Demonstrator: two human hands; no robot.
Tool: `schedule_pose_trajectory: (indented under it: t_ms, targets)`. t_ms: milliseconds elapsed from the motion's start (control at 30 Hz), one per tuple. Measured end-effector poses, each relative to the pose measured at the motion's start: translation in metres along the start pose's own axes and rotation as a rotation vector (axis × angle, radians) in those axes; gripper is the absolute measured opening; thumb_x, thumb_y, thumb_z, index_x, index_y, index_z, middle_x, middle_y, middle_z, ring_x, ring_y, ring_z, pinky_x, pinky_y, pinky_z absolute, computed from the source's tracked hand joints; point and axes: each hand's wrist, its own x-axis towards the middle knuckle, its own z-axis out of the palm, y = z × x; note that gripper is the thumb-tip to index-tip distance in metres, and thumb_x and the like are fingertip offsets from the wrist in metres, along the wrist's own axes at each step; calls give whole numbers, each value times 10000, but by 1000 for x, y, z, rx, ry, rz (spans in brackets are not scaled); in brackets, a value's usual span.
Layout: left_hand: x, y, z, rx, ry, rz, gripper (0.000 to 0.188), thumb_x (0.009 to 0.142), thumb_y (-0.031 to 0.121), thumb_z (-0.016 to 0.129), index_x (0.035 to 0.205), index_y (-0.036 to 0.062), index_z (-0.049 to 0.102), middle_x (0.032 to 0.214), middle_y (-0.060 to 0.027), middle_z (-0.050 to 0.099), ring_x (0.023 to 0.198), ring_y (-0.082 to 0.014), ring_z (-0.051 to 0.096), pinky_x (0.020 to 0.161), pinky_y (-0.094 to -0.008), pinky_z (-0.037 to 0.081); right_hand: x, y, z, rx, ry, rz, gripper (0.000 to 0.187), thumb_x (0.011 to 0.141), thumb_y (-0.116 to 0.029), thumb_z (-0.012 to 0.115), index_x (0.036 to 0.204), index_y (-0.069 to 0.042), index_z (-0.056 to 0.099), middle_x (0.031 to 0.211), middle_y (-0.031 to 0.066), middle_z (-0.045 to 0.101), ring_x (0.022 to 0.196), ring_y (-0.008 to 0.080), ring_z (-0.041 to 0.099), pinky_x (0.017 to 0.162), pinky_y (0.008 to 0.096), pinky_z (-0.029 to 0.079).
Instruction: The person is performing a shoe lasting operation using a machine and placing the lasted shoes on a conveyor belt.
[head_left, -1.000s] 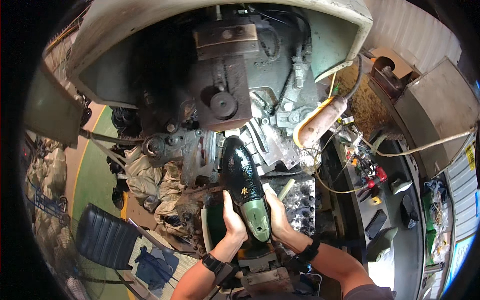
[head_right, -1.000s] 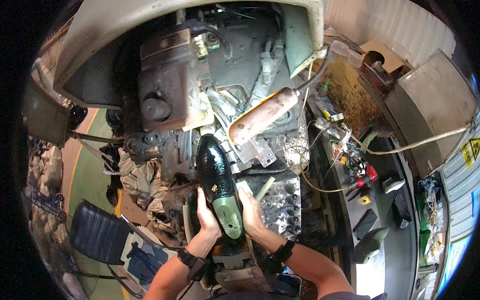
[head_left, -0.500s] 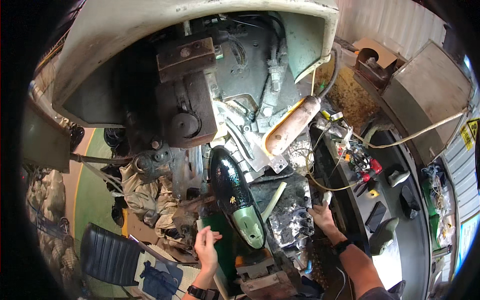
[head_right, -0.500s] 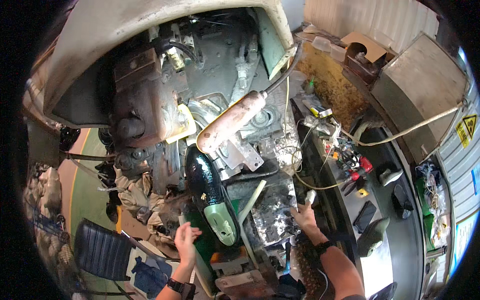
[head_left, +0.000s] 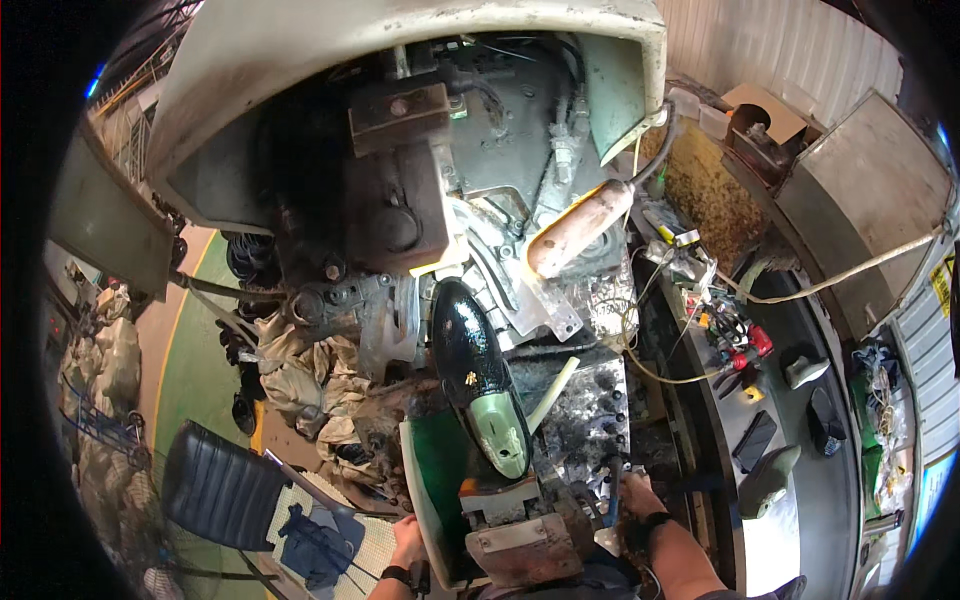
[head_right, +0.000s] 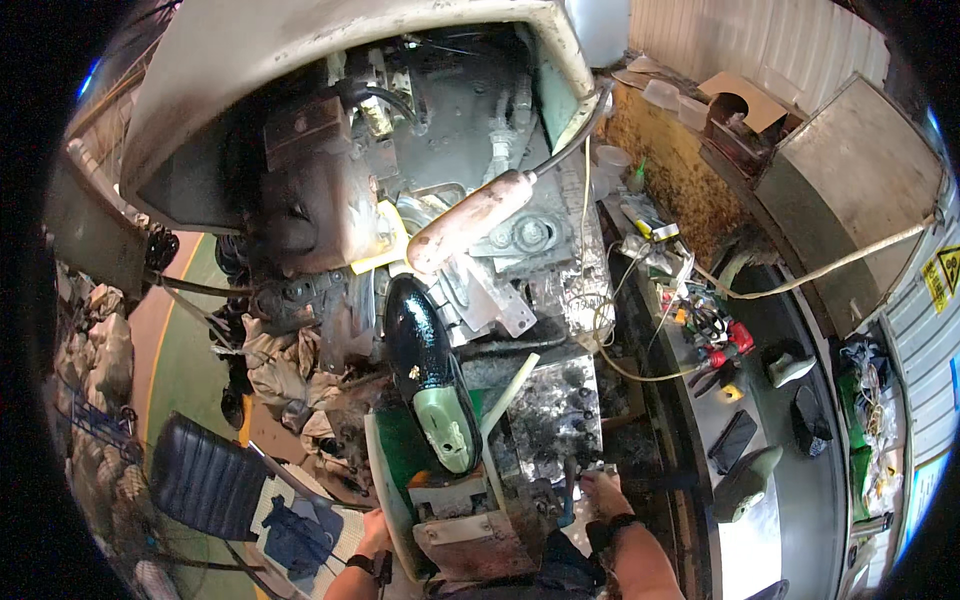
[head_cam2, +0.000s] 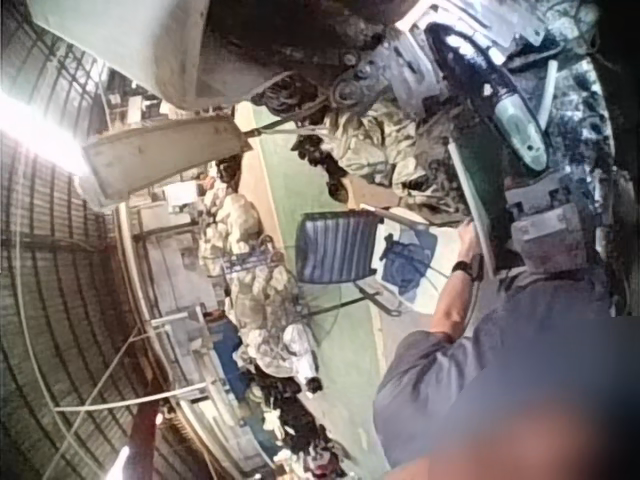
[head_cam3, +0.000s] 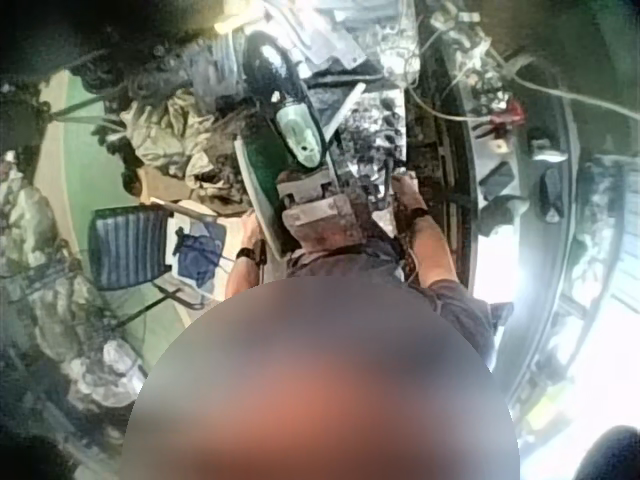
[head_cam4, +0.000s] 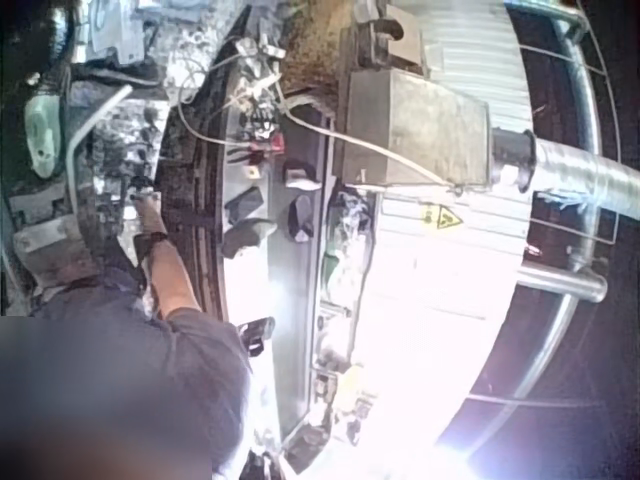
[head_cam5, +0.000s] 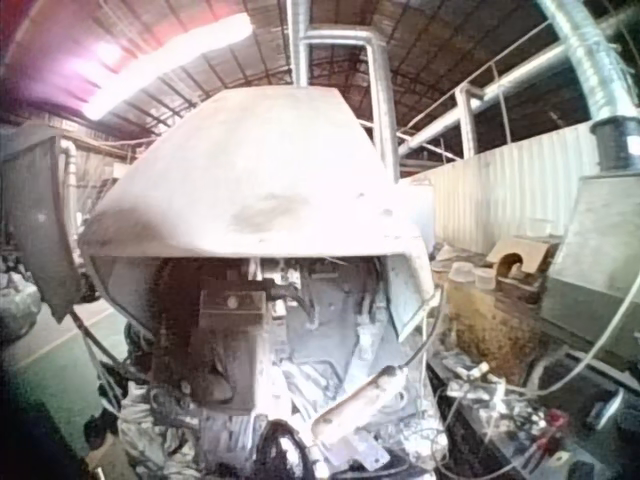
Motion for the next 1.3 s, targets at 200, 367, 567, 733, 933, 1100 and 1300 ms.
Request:
schedule_pose_trajectory:
  t_ms: [200,367,567,733,933,1100,1300]
  targets:
    - [-80,99,-8,571,457,893,304,775,-27,632,1077,-32,667,1026,-177,683,962,-362,648,851,-424,515,-16,3,-27,1285,336,535,329,996,-213,587,1187,52,627,1147,172,682,1149,346,644,1025,457,482]
    - [-104,124,69,269,-711,745,580,765,91,791,1303,1,594,1335,-182,599,1247,-387,549,1090,-389,437,-10,-10,-38,1078,292,430,481,1069,-278,420,1325,129,447,1217,248,623,1127,408,646,999,457,553]
    - [-62,95,99,400,-1164,393,586,830,186,801,1335,-6,573,1409,-112,576,1283,-196,539,1083,-379,438,-23,-75,-53,1339,314,378,491,1092,-257,381,1363,152,361,1274,284,607,1071,392,675,967,473,570]
    - [-46,74,106,454,-1113,491,629,785,147,804,1348,3,564,1372,-132,597,1265,-202,560,1071,-374,452,-42,-112,-70,1244,353,383,494,1092,-261,394,1357,151,337,1248,301,617,1075,392,677,942,475,582]
    - [-55,72,102,474,-995,694,688,730,101,807,1363,13,554,1328,-156,623,1243,-209,584,1055,-367,469,-46,-158,-91,1365,425,315,470,1031,-175,527,1321,172,398,1105,258,675,943,344,712,850,456,606]
    - [-112,120,35,448,-822,812,738,678,50,808,1370,24,554,1281,-151,644,1212,-209,609,1037,-355,490,-62,-215,-119,1196,413,99,326,935,-108,661,1167,120,631,1021,186,725,891,251,721,818,361,590]
    - [-199,204,-108,-381,-268,780,714,729,74,802,1389,3,540,1287,-133,639,1154,-271,636,1027,-425,515,-122,-291,-141,949,377,-229,296,989,-85,629,1226,89,593,1104,162,722,975,235,712,903,385,579]
